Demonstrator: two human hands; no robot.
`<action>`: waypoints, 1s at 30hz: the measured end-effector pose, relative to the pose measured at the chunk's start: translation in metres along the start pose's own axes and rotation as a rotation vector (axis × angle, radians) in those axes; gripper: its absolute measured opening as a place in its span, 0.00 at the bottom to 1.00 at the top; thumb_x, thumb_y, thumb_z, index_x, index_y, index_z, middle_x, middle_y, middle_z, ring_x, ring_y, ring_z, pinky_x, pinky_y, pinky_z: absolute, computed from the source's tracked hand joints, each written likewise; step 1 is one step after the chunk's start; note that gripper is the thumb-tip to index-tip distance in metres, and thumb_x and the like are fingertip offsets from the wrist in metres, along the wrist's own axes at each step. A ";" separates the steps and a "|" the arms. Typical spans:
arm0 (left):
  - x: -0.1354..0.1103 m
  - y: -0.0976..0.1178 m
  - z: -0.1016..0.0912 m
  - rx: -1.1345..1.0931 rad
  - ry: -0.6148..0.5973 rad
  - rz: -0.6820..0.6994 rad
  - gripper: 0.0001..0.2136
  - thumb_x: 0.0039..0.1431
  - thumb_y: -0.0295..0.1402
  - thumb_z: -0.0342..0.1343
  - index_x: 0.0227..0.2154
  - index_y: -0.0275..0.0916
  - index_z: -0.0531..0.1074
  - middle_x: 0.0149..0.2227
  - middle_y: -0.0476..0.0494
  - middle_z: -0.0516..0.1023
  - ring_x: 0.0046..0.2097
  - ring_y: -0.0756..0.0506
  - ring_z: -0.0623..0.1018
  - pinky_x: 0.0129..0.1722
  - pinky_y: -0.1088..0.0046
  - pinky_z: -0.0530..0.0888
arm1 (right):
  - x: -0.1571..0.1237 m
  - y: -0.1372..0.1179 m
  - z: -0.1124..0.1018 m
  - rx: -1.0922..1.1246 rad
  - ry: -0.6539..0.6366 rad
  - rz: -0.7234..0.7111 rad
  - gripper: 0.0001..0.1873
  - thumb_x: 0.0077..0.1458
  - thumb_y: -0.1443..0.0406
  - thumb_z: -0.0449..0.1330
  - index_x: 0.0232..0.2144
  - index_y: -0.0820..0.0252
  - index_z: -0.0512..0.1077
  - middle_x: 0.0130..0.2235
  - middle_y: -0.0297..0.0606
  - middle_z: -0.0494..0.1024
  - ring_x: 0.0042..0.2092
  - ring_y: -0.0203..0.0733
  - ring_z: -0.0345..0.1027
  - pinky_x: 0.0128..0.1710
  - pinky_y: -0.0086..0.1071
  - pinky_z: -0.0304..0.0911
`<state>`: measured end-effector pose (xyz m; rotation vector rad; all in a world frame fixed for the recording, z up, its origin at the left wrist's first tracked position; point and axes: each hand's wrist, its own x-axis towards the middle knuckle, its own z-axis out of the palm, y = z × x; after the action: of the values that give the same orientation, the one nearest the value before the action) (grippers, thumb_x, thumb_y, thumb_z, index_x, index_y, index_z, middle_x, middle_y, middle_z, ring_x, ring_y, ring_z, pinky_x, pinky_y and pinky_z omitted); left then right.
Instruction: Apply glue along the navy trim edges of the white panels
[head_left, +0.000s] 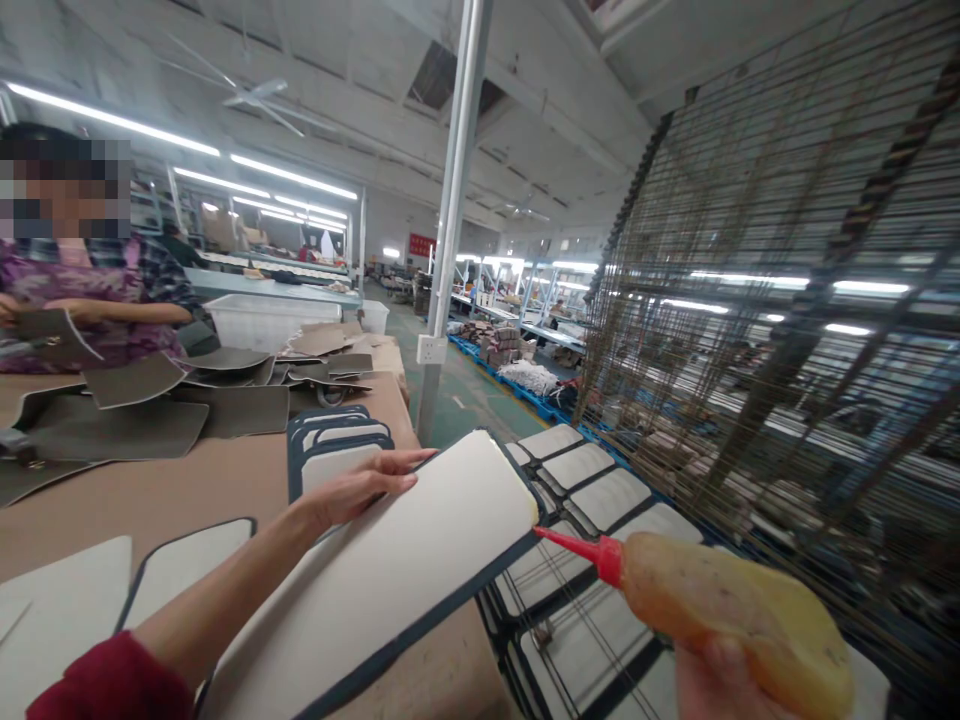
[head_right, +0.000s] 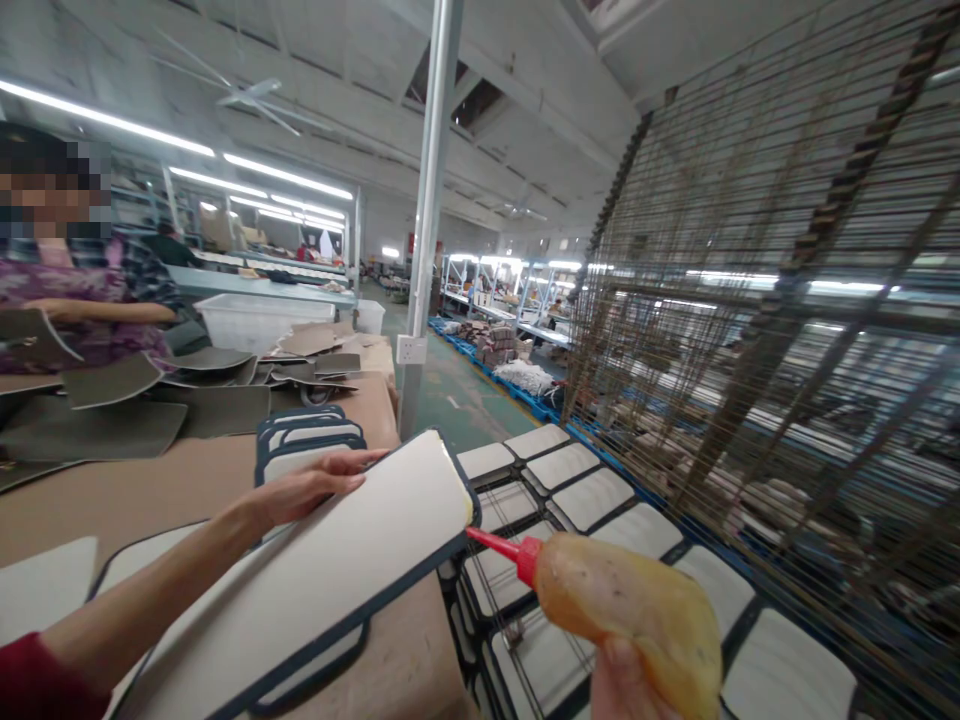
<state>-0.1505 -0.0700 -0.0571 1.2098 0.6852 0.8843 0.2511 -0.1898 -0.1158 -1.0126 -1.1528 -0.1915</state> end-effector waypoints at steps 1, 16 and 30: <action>0.000 -0.002 0.001 -0.009 0.008 0.008 0.31 0.49 0.37 0.73 0.58 0.39 0.76 0.46 0.38 0.85 0.39 0.42 0.84 0.38 0.73 0.77 | 0.000 -0.001 0.002 0.000 0.015 -0.001 0.29 0.57 0.55 0.67 0.59 0.51 0.71 0.50 0.49 0.80 0.51 0.65 0.75 0.44 0.60 0.74; -0.003 -0.020 0.006 -0.173 0.118 -0.008 0.36 0.45 0.35 0.75 0.60 0.39 0.74 0.44 0.39 0.86 0.37 0.44 0.84 0.37 0.74 0.78 | 0.013 0.011 0.000 -0.134 -0.067 -0.119 0.16 0.52 0.54 0.70 0.42 0.50 0.79 0.29 0.38 0.79 0.36 0.57 0.77 0.40 0.48 0.74; -0.002 -0.025 0.003 -0.235 0.133 -0.008 0.38 0.46 0.34 0.75 0.62 0.38 0.72 0.48 0.37 0.85 0.38 0.44 0.84 0.38 0.74 0.79 | 0.001 0.022 0.013 -0.013 -0.114 -0.078 0.29 0.55 0.53 0.69 0.58 0.49 0.71 0.44 0.43 0.81 0.47 0.59 0.75 0.46 0.51 0.72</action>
<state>-0.1442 -0.0759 -0.0810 0.9442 0.6709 1.0152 0.2562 -0.1669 -0.1266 -1.0011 -1.2973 -0.2050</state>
